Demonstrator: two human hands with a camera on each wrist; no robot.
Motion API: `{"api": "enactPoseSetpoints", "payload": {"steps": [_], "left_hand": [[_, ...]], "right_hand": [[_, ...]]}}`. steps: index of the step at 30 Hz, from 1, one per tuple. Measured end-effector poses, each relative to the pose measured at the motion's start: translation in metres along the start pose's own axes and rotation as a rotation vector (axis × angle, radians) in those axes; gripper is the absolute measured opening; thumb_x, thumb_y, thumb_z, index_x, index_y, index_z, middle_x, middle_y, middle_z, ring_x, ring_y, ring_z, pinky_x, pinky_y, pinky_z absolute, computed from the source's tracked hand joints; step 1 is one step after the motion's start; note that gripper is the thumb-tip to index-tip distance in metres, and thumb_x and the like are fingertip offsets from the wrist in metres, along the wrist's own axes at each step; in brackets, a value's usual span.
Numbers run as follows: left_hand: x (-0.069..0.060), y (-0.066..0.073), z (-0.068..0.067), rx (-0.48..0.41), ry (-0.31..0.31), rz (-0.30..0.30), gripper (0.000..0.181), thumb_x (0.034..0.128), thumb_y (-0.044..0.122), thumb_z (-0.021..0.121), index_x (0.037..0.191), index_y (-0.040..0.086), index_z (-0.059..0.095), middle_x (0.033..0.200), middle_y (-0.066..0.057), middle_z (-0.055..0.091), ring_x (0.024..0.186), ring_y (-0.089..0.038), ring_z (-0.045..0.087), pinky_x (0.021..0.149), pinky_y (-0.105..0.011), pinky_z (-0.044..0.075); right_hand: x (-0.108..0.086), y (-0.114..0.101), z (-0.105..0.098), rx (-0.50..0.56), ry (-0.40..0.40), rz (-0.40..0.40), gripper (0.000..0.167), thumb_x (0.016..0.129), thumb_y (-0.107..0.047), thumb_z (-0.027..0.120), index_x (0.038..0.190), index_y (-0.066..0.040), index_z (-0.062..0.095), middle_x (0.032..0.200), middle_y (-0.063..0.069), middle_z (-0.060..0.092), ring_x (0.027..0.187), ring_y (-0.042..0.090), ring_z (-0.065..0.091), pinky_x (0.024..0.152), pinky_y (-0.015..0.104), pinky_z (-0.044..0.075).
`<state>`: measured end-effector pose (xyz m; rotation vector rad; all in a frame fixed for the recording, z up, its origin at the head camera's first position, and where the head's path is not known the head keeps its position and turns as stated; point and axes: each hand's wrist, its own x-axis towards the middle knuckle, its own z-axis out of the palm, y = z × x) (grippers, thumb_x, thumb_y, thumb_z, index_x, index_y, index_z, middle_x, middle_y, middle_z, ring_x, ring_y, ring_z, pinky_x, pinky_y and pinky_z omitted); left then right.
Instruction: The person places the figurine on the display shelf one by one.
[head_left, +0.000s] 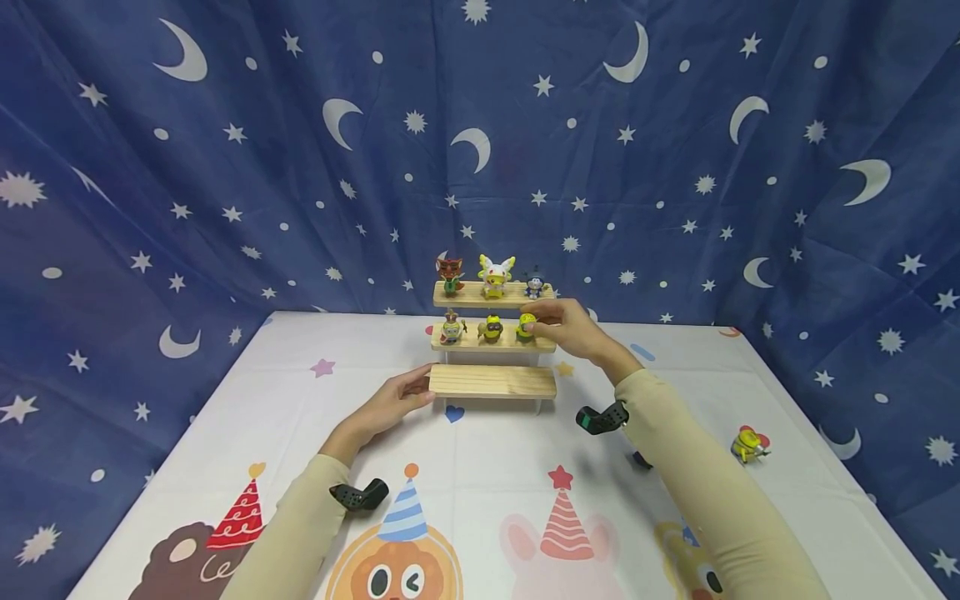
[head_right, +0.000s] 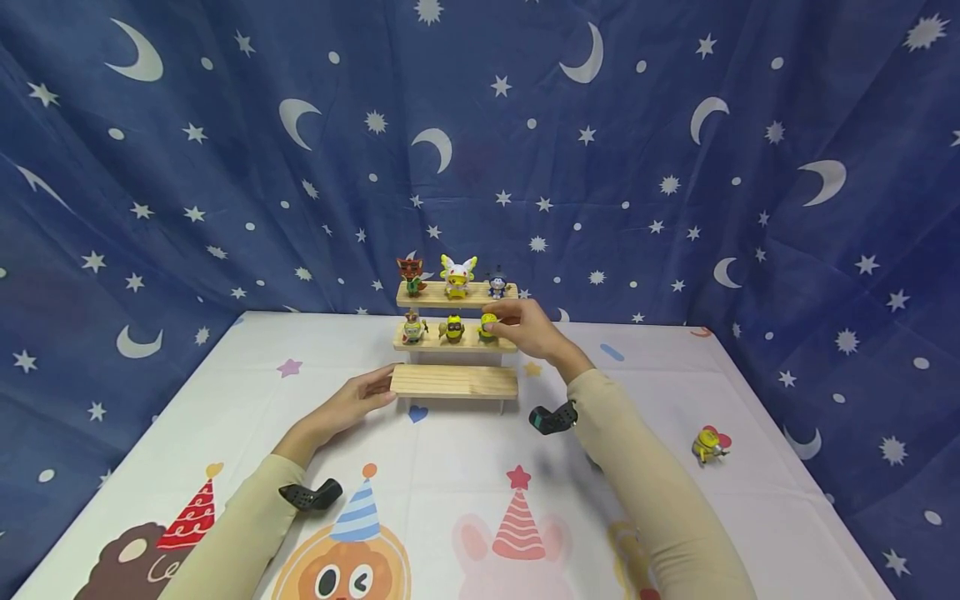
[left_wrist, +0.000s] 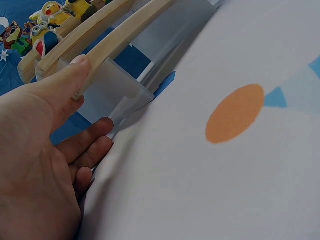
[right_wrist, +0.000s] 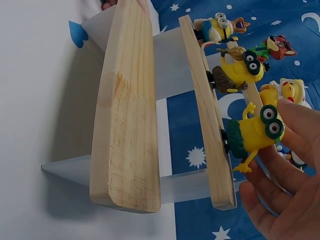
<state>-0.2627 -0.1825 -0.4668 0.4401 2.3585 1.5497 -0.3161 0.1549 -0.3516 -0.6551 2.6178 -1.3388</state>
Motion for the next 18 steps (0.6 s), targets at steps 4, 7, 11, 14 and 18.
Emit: {"api": "enactPoseSetpoints", "payload": {"steps": [4, 7, 11, 14, 18], "left_hand": [[-0.001, 0.000, 0.000, 0.004, -0.004, 0.022, 0.069, 0.1029, 0.029, 0.060, 0.161, 0.010, 0.027, 0.157, -0.022, 0.043, 0.143, -0.040, 0.045, 0.119, -0.055, 0.038], [0.000, -0.001, 0.000, 0.005, -0.003, 0.029, 0.069, 0.1031, 0.028, 0.059, 0.161, 0.009, 0.027, 0.156, -0.023, 0.044, 0.142, -0.041, 0.046, 0.118, -0.055, 0.039], [0.001, -0.002, -0.001, 0.011, -0.011, 0.034, 0.069, 0.1035, 0.029, 0.059, 0.161, 0.008, 0.026, 0.156, -0.023, 0.045, 0.142, -0.041, 0.046, 0.118, -0.055, 0.039], [0.001, -0.001, -0.001, 0.007, -0.015, 0.031, 0.070, 0.1034, 0.029, 0.059, 0.161, 0.008, 0.026, 0.156, -0.023, 0.044, 0.143, -0.041, 0.045, 0.118, -0.055, 0.038], [0.000, -0.001, -0.002, 0.002, -0.016, 0.032, 0.070, 0.1031, 0.030, 0.059, 0.161, 0.008, 0.026, 0.157, -0.023, 0.043, 0.144, -0.041, 0.044, 0.119, -0.056, 0.037]], "right_hand": [[-0.001, -0.001, -0.002, 0.009, -0.001, 0.004, 0.044, 0.101, -0.022, 0.063, 0.142, -0.007, 0.058, 0.142, 0.017, 0.060, 0.125, 0.034, 0.061, 0.107, 0.051, 0.051], [-0.001, 0.001, -0.003, 0.002, 0.000, -0.003, 0.044, 0.102, -0.023, 0.062, 0.142, -0.006, 0.057, 0.143, 0.018, 0.059, 0.127, 0.035, 0.060, 0.107, 0.052, 0.050], [-0.005, 0.003, -0.008, -0.015, -0.001, -0.011, 0.045, 0.103, -0.024, 0.059, 0.144, -0.005, 0.056, 0.146, 0.018, 0.058, 0.131, 0.037, 0.058, 0.109, 0.054, 0.048], [-0.009, 0.004, -0.012, -0.014, 0.002, -0.011, 0.044, 0.104, -0.023, 0.058, 0.144, -0.004, 0.055, 0.147, 0.019, 0.057, 0.131, 0.037, 0.057, 0.110, 0.056, 0.047], [-0.012, 0.006, -0.019, -0.008, 0.019, -0.001, 0.042, 0.105, -0.024, 0.057, 0.142, -0.005, 0.057, 0.146, 0.019, 0.057, 0.132, 0.037, 0.057, 0.111, 0.056, 0.046]]}}
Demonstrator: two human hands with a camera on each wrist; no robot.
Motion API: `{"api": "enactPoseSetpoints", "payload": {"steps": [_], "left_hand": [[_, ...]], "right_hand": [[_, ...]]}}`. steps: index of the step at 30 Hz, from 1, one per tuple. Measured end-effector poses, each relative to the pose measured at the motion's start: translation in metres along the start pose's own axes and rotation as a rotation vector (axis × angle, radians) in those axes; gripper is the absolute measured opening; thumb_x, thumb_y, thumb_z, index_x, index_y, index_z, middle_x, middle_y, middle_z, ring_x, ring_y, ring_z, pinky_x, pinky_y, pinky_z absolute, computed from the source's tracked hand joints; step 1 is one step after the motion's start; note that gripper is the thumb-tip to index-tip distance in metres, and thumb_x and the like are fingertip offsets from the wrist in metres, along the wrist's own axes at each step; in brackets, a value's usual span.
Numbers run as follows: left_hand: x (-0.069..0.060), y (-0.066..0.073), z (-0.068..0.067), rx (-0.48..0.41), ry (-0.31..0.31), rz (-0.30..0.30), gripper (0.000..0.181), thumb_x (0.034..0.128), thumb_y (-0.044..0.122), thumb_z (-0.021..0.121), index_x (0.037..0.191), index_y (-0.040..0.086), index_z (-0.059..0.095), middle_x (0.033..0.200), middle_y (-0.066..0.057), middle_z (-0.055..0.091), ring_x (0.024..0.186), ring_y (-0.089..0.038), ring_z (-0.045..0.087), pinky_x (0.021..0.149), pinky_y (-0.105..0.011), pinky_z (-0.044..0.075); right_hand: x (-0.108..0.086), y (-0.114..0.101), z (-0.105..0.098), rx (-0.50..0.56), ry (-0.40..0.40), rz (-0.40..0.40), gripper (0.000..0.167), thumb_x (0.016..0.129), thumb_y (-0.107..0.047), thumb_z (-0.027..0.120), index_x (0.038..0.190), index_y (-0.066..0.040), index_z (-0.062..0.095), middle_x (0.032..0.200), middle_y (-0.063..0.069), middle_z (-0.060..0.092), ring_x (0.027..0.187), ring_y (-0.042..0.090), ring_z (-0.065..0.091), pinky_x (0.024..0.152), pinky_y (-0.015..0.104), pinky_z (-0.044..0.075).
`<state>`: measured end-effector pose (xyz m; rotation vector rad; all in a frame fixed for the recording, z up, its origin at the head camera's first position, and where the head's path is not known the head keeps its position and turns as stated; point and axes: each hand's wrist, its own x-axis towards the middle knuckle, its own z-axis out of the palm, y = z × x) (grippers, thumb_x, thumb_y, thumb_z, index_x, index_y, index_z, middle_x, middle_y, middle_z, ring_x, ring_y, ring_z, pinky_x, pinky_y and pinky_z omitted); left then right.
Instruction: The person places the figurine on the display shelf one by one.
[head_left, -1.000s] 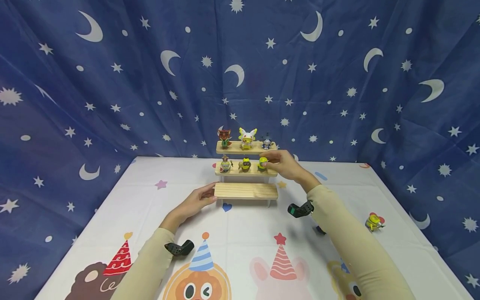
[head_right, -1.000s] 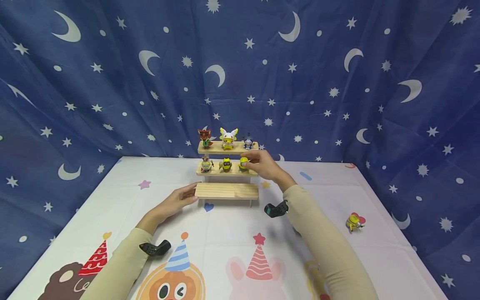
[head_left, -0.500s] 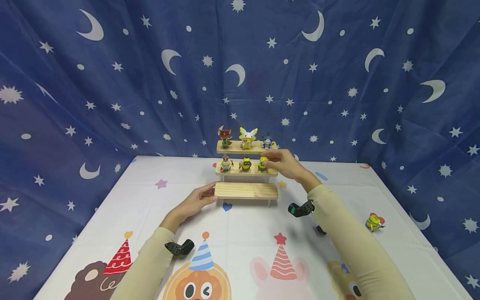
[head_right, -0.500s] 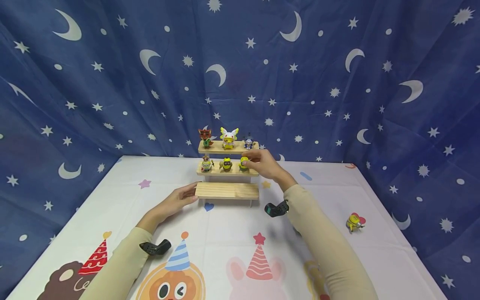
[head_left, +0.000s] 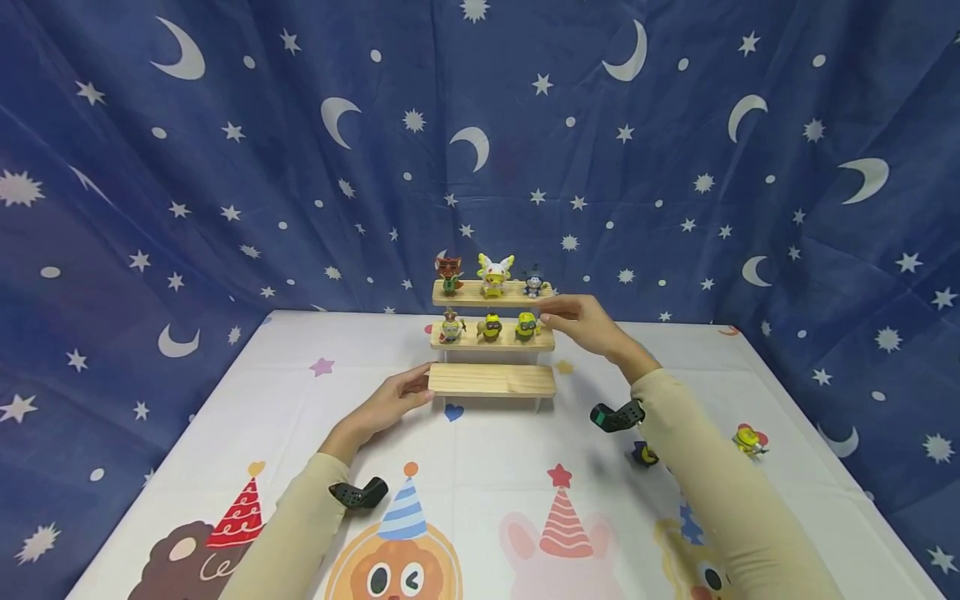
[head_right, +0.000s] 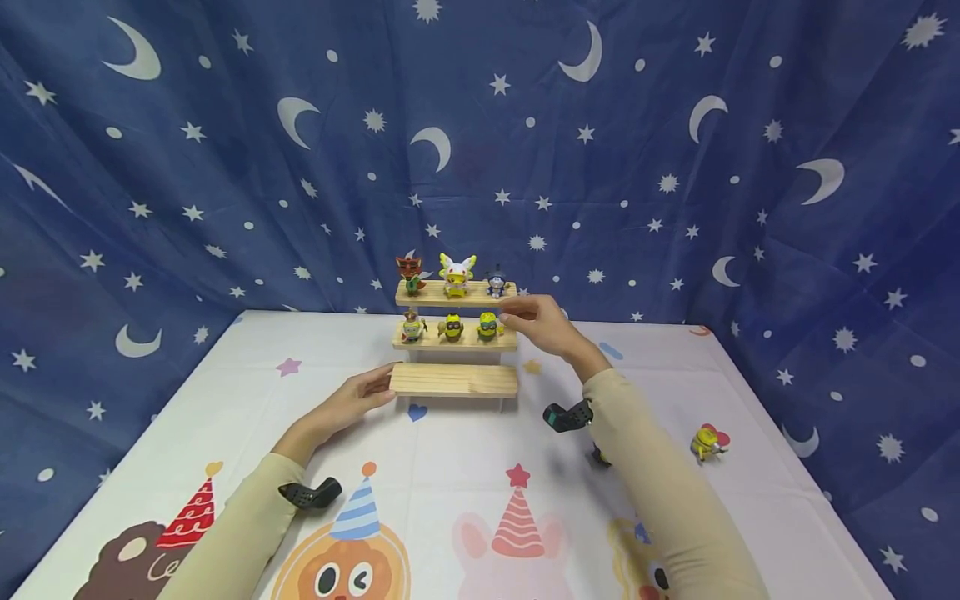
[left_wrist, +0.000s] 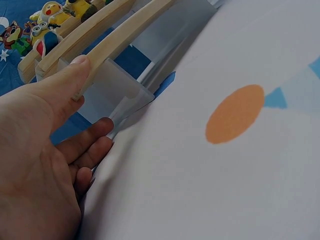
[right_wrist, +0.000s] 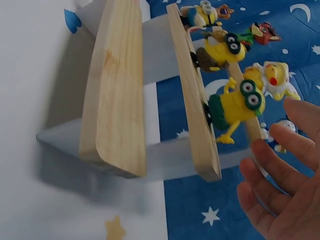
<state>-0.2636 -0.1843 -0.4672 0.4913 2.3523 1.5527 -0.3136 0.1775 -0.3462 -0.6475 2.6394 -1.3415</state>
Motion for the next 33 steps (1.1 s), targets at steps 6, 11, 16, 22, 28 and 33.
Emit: {"api": "enactPoseSetpoints", "payload": {"steps": [6, 11, 16, 22, 28, 33], "left_hand": [[0.000, 0.000, 0.001, -0.001, -0.003, 0.005, 0.069, 0.1031, 0.029, 0.059, 0.161, 0.009, 0.027, 0.157, -0.023, 0.042, 0.144, -0.042, 0.044, 0.118, -0.056, 0.038], [0.000, 0.001, 0.000, 0.012, 0.010, -0.001, 0.069, 0.1027, 0.029, 0.060, 0.160, 0.009, 0.028, 0.157, -0.024, 0.043, 0.143, -0.042, 0.044, 0.118, -0.057, 0.038], [0.000, 0.002, 0.000, 0.020, 0.014, -0.010, 0.070, 0.1028, 0.030, 0.060, 0.161, 0.008, 0.027, 0.157, -0.024, 0.043, 0.144, -0.042, 0.044, 0.118, -0.056, 0.038], [-0.001, 0.002, 0.000, 0.019, 0.007, -0.020, 0.070, 0.1031, 0.031, 0.059, 0.161, 0.008, 0.026, 0.157, -0.024, 0.042, 0.144, -0.042, 0.043, 0.118, -0.056, 0.038], [-0.002, 0.002, 0.000, 0.021, 0.007, -0.017, 0.070, 0.1030, 0.031, 0.059, 0.161, 0.009, 0.026, 0.157, -0.023, 0.043, 0.144, -0.042, 0.043, 0.118, -0.056, 0.037], [0.000, 0.002, 0.000, 0.026, 0.001, -0.006, 0.070, 0.1034, 0.031, 0.059, 0.161, 0.009, 0.026, 0.156, -0.023, 0.044, 0.143, -0.042, 0.044, 0.118, -0.057, 0.037]], "right_hand": [[-0.008, 0.003, -0.010, -0.020, 0.020, 0.018, 0.041, 0.105, -0.025, 0.056, 0.142, -0.006, 0.057, 0.147, 0.021, 0.056, 0.133, 0.037, 0.056, 0.111, 0.056, 0.046], [-0.018, 0.007, -0.018, -0.042, 0.037, 0.031, 0.044, 0.105, -0.026, 0.057, 0.142, -0.004, 0.056, 0.145, 0.022, 0.057, 0.131, 0.038, 0.057, 0.111, 0.057, 0.046], [-0.034, 0.014, -0.025, -0.071, 0.046, 0.028, 0.043, 0.105, -0.024, 0.057, 0.141, -0.002, 0.057, 0.142, 0.022, 0.059, 0.128, 0.039, 0.059, 0.107, 0.056, 0.049], [-0.056, 0.025, -0.031, -0.112, 0.047, 0.038, 0.040, 0.105, -0.024, 0.056, 0.139, -0.002, 0.059, 0.140, 0.021, 0.061, 0.126, 0.038, 0.061, 0.105, 0.056, 0.051], [-0.082, 0.034, -0.037, -0.126, 0.065, 0.033, 0.041, 0.105, -0.024, 0.056, 0.139, -0.002, 0.058, 0.141, 0.022, 0.061, 0.127, 0.040, 0.060, 0.104, 0.059, 0.051], [-0.110, 0.040, -0.044, -0.160, 0.091, 0.022, 0.039, 0.105, -0.023, 0.057, 0.138, -0.003, 0.060, 0.140, 0.021, 0.062, 0.126, 0.040, 0.061, 0.102, 0.054, 0.054]]}}
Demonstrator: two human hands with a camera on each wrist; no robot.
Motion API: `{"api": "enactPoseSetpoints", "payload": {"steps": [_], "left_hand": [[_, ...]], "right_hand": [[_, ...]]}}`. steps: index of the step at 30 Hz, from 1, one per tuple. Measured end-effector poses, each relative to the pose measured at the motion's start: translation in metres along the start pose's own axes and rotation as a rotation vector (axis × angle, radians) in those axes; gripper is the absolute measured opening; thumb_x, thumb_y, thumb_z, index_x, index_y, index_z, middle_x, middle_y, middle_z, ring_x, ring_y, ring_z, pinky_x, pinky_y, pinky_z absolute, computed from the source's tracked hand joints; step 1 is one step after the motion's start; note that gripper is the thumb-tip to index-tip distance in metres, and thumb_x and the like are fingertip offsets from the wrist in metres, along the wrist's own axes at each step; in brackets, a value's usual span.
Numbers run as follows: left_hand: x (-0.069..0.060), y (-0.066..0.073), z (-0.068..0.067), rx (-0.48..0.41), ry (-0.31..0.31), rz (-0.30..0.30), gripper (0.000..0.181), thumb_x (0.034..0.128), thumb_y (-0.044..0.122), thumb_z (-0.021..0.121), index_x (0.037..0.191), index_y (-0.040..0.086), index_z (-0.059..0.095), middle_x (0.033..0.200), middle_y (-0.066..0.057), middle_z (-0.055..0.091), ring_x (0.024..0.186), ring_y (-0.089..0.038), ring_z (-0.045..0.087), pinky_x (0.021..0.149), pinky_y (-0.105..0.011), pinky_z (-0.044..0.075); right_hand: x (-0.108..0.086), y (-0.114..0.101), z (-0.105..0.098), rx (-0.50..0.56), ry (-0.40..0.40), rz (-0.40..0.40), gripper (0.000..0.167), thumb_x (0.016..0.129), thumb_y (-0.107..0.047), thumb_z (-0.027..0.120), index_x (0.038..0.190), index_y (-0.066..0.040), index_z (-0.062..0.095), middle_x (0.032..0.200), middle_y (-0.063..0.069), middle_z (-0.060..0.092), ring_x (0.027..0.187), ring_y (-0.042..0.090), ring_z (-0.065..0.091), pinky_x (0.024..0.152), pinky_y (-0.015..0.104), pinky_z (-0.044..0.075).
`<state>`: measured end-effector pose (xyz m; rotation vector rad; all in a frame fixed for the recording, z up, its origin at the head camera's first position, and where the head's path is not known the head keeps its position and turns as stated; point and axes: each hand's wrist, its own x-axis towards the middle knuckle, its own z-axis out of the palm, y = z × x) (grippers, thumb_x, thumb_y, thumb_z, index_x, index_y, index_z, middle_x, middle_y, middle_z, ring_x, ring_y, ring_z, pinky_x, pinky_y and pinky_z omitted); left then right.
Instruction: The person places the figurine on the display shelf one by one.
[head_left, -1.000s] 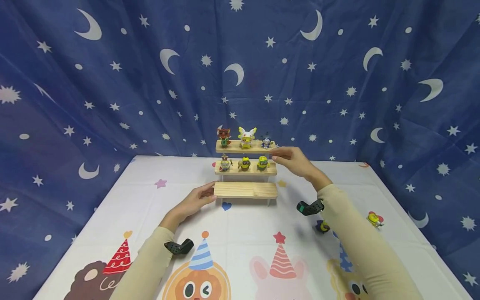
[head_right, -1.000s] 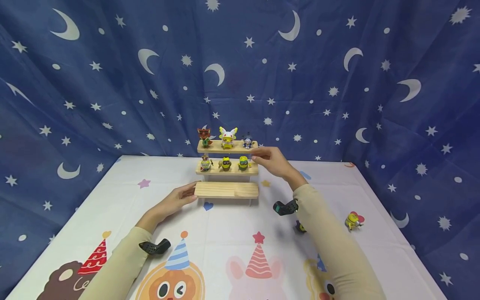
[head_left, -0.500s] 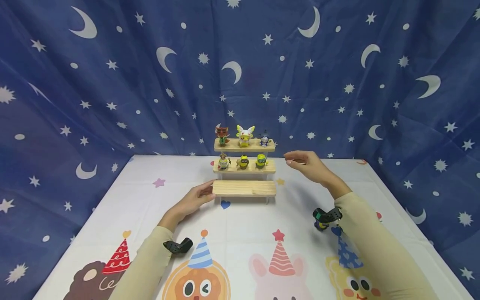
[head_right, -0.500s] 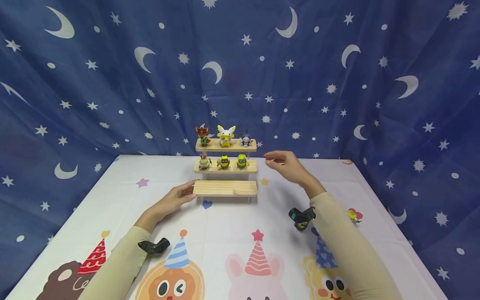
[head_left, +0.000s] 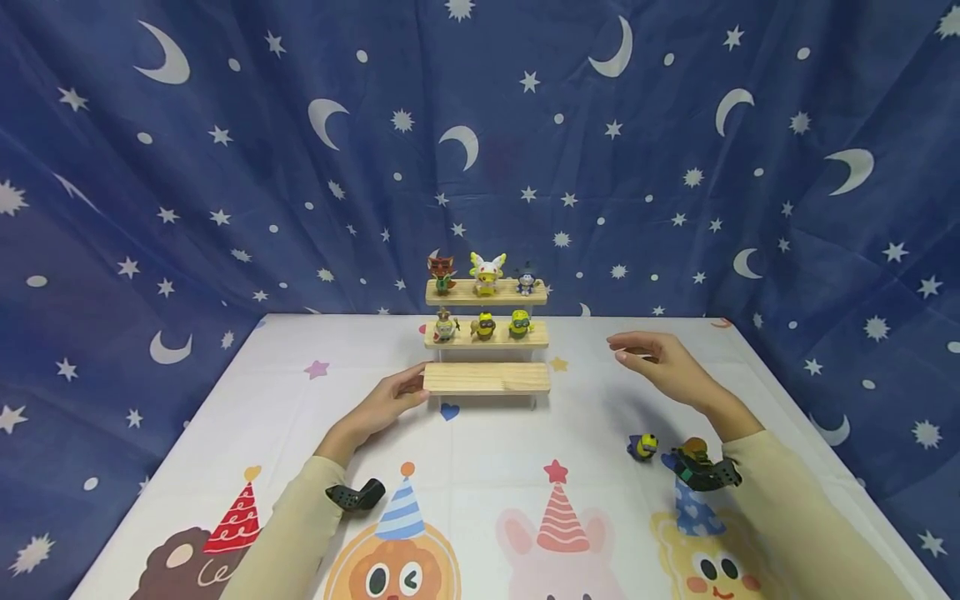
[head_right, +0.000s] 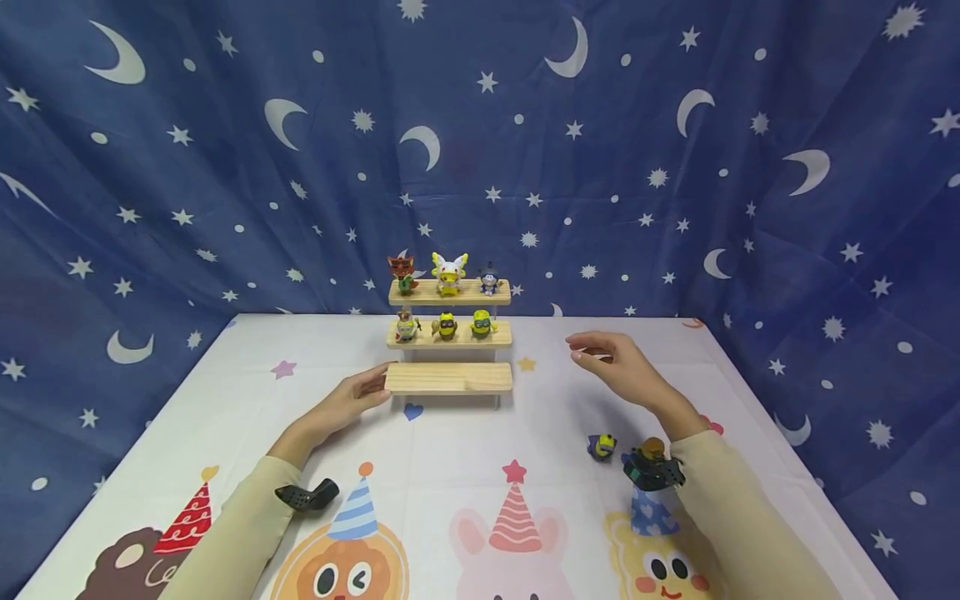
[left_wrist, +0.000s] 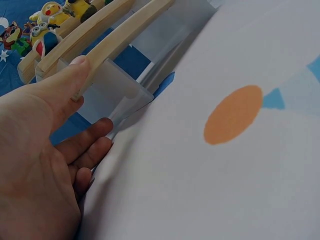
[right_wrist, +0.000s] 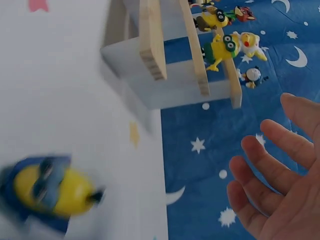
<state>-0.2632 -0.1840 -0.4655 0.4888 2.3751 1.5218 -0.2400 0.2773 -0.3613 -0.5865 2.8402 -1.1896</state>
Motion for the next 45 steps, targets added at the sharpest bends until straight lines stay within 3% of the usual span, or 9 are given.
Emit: {"api": "enactPoseSetpoints", "payload": {"steps": [5, 8, 14, 17, 24, 28, 33, 41, 45], "left_hand": [[0.000, -0.002, 0.000, -0.003, 0.003, 0.001, 0.069, 0.1034, 0.031, 0.059, 0.161, 0.010, 0.027, 0.156, -0.023, 0.044, 0.143, -0.042, 0.045, 0.118, -0.058, 0.037], [-0.001, -0.002, 0.001, -0.004, 0.001, -0.001, 0.070, 0.1035, 0.032, 0.058, 0.161, 0.009, 0.026, 0.156, -0.024, 0.043, 0.143, -0.042, 0.044, 0.118, -0.057, 0.037], [0.000, -0.001, 0.001, -0.016, 0.008, -0.033, 0.071, 0.1022, 0.035, 0.060, 0.161, 0.013, 0.027, 0.158, -0.022, 0.043, 0.145, -0.041, 0.043, 0.119, -0.056, 0.036], [0.001, -0.001, -0.001, -0.008, 0.017, -0.025, 0.071, 0.1023, 0.035, 0.060, 0.161, 0.014, 0.027, 0.157, -0.022, 0.043, 0.144, -0.040, 0.044, 0.119, -0.057, 0.037], [0.000, 0.000, 0.000, -0.007, 0.003, 0.002, 0.070, 0.1037, 0.030, 0.058, 0.161, 0.009, 0.025, 0.158, -0.025, 0.041, 0.144, -0.043, 0.043, 0.119, -0.057, 0.036], [-0.001, -0.001, 0.000, -0.004, 0.006, 0.000, 0.069, 0.1035, 0.029, 0.059, 0.161, 0.008, 0.025, 0.158, -0.025, 0.041, 0.144, -0.043, 0.042, 0.119, -0.058, 0.035], [0.000, -0.001, 0.000, 0.002, 0.006, -0.004, 0.070, 0.1037, 0.030, 0.058, 0.161, 0.009, 0.024, 0.158, -0.024, 0.041, 0.144, -0.042, 0.043, 0.119, -0.057, 0.036], [0.000, -0.001, 0.000, -0.026, 0.006, -0.020, 0.071, 0.1031, 0.032, 0.059, 0.162, 0.010, 0.024, 0.157, -0.022, 0.043, 0.144, -0.040, 0.044, 0.119, -0.056, 0.037], [0.001, -0.001, 0.001, -0.023, 0.006, -0.031, 0.072, 0.1025, 0.033, 0.060, 0.162, 0.012, 0.025, 0.159, -0.021, 0.041, 0.145, -0.040, 0.043, 0.120, -0.055, 0.036]], "right_hand": [[-0.026, 0.007, -0.009, -0.036, 0.014, -0.002, 0.038, 0.105, -0.024, 0.056, 0.136, -0.003, 0.061, 0.138, 0.021, 0.063, 0.123, 0.037, 0.062, 0.095, 0.022, 0.054], [-0.039, 0.010, -0.014, -0.045, 0.019, 0.015, 0.038, 0.105, -0.025, 0.056, 0.136, -0.003, 0.062, 0.137, 0.020, 0.064, 0.121, 0.029, 0.064, 0.090, 0.011, 0.050], [-0.064, 0.016, -0.025, -0.088, 0.067, -0.023, 0.035, 0.103, -0.018, 0.060, 0.132, 0.000, 0.064, 0.131, 0.022, 0.067, 0.110, -0.001, 0.063, 0.084, 0.013, 0.052], [-0.071, 0.021, -0.034, -0.090, 0.101, -0.034, 0.034, 0.102, -0.015, 0.061, 0.131, 0.001, 0.064, 0.127, 0.006, 0.071, 0.104, -0.015, 0.057, 0.081, 0.013, 0.051], [-0.093, 0.038, -0.059, -0.144, 0.131, 0.039, 0.036, 0.103, -0.019, 0.059, 0.133, 0.002, 0.063, 0.128, 0.008, 0.068, 0.100, -0.022, 0.053, 0.078, 0.005, 0.048], [-0.106, 0.055, -0.067, -0.172, 0.123, 0.091, 0.038, 0.102, -0.021, 0.061, 0.134, 0.000, 0.062, 0.119, -0.027, 0.059, 0.098, -0.025, 0.050, 0.075, 0.007, 0.048], [-0.120, 0.081, -0.073, -0.121, 0.055, 0.125, 0.039, 0.102, -0.018, 0.061, 0.136, 0.002, 0.059, 0.116, -0.044, 0.048, 0.102, -0.025, 0.049, 0.074, 0.011, 0.049], [-0.131, 0.110, -0.078, 0.026, -0.127, 0.224, 0.047, 0.103, -0.021, 0.059, 0.144, 0.000, 0.052, 0.122, -0.041, 0.053, 0.111, -0.023, 0.047, 0.079, 0.013, 0.047], [-0.134, 0.117, -0.080, 0.081, -0.171, 0.222, 0.048, 0.103, -0.017, 0.059, 0.145, 0.004, 0.049, 0.125, -0.039, 0.054, 0.112, -0.019, 0.051, 0.081, 0.011, 0.046]]}}
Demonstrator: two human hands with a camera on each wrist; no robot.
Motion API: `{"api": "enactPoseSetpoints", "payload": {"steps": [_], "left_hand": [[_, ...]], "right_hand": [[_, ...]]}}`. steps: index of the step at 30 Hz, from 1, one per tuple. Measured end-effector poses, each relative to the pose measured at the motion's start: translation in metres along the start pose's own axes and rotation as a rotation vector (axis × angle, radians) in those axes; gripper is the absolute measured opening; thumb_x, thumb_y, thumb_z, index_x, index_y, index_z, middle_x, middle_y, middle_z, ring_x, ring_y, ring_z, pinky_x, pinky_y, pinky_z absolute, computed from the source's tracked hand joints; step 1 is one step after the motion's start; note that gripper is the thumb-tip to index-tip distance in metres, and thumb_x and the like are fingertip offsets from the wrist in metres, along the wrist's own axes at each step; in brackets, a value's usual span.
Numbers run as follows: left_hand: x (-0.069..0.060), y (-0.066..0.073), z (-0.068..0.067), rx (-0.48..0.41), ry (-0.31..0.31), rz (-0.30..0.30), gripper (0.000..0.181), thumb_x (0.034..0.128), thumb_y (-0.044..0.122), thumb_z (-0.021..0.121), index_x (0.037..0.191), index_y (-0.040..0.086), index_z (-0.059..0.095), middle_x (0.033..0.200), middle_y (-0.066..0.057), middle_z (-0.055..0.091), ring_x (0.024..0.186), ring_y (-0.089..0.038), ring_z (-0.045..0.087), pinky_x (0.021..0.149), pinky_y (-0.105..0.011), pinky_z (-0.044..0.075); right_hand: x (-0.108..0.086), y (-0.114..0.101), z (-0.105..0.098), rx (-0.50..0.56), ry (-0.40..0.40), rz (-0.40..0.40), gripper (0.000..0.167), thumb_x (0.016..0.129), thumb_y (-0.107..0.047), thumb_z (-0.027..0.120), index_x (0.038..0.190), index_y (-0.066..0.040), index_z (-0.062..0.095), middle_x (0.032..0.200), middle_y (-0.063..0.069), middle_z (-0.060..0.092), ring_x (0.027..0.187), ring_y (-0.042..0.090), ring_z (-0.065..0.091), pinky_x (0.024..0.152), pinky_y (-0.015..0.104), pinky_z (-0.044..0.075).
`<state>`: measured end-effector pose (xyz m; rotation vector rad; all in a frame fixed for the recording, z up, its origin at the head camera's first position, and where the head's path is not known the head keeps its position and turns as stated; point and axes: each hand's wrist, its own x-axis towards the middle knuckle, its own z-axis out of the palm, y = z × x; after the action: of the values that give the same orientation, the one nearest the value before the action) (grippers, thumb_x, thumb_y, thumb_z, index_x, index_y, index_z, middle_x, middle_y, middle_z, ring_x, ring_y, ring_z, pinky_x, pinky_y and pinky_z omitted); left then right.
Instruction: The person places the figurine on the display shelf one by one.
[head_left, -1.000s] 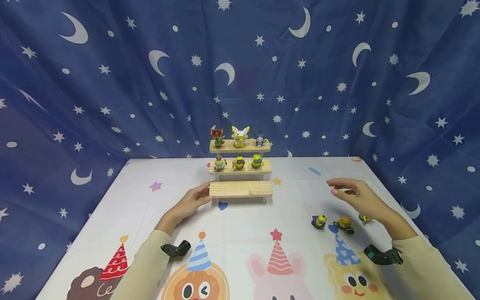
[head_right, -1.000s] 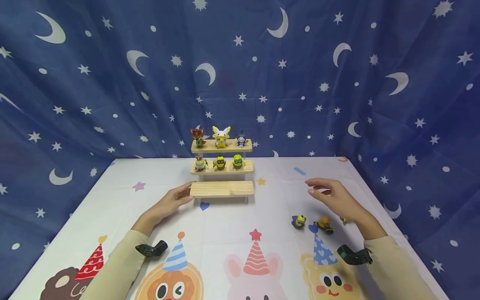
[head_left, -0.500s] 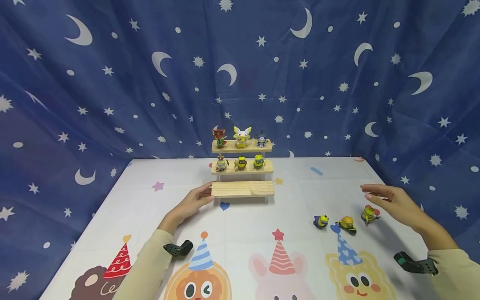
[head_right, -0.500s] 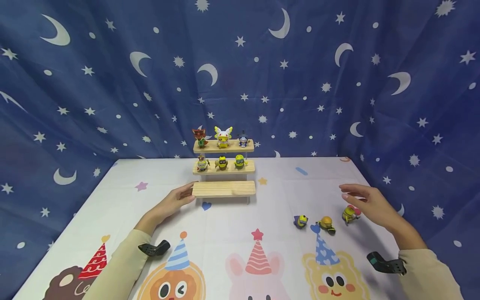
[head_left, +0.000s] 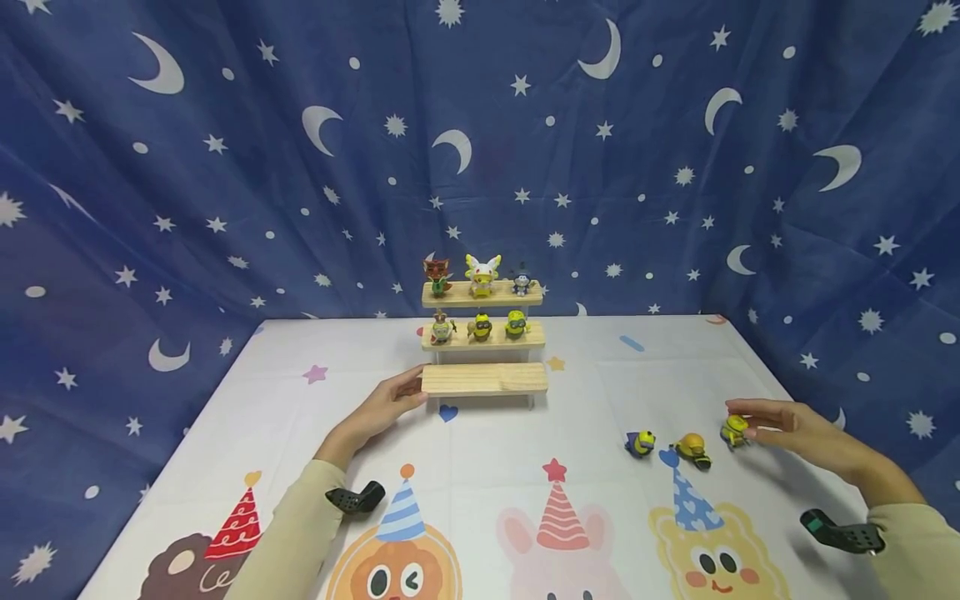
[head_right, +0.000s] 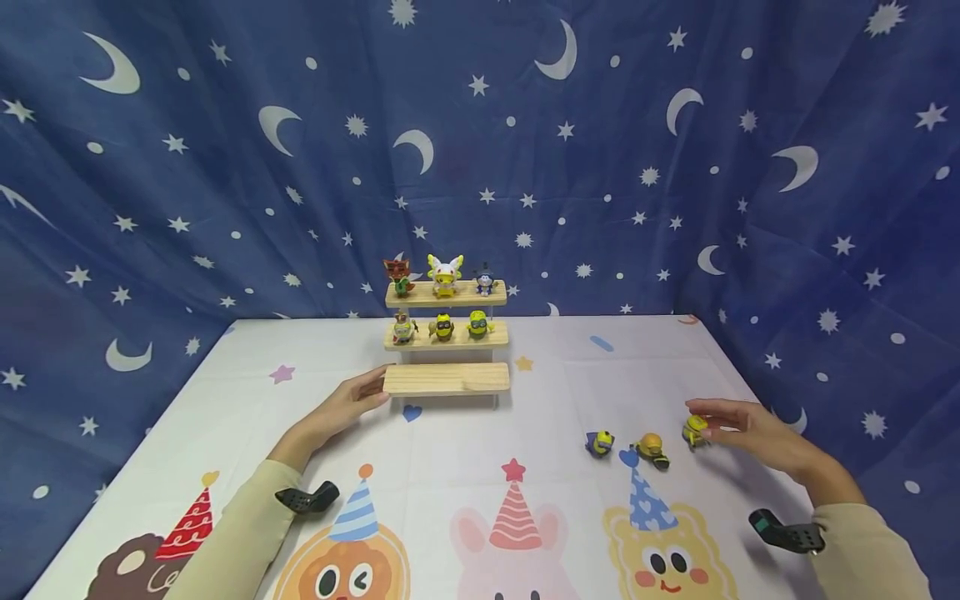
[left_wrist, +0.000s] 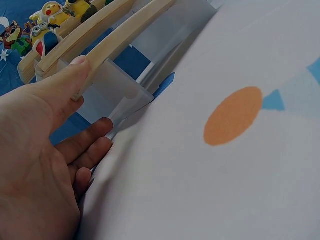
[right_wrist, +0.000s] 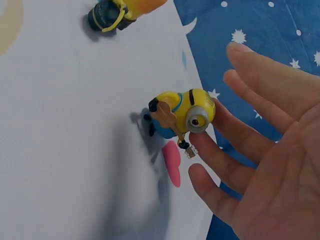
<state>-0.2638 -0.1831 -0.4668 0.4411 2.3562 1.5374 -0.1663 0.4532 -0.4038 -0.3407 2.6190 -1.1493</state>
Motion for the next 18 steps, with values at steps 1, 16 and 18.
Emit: {"api": "enactPoseSetpoints", "payload": {"steps": [1, 16, 18], "left_hand": [[0.000, 0.000, 0.000, 0.004, 0.000, 0.002, 0.072, 0.1026, 0.034, 0.060, 0.162, 0.012, 0.025, 0.159, -0.021, 0.041, 0.145, -0.040, 0.043, 0.120, -0.056, 0.036], [-0.001, -0.001, 0.000, 0.007, -0.005, 0.022, 0.069, 0.1033, 0.031, 0.059, 0.161, 0.011, 0.026, 0.157, -0.023, 0.043, 0.143, -0.042, 0.045, 0.119, -0.057, 0.037], [-0.001, 0.000, 0.001, 0.005, -0.004, 0.019, 0.069, 0.1033, 0.031, 0.059, 0.161, 0.011, 0.026, 0.157, -0.023, 0.044, 0.143, -0.041, 0.044, 0.119, -0.057, 0.036]], "right_hand": [[0.000, 0.001, 0.000, 0.003, -0.006, -0.002, 0.048, 0.102, -0.016, 0.059, 0.145, 0.004, 0.049, 0.125, -0.039, 0.053, 0.111, -0.019, 0.051, 0.081, 0.011, 0.047], [0.010, 0.010, 0.012, -0.119, 0.141, -0.010, 0.039, 0.094, -0.011, 0.071, 0.127, 0.008, 0.065, 0.113, -0.032, 0.063, 0.099, -0.019, 0.057, 0.076, 0.009, 0.047], [0.009, 0.010, 0.015, -0.126, 0.156, 0.001, 0.038, 0.094, -0.010, 0.070, 0.127, 0.008, 0.065, 0.115, -0.023, 0.067, 0.098, -0.019, 0.057, 0.076, 0.009, 0.048]]}}
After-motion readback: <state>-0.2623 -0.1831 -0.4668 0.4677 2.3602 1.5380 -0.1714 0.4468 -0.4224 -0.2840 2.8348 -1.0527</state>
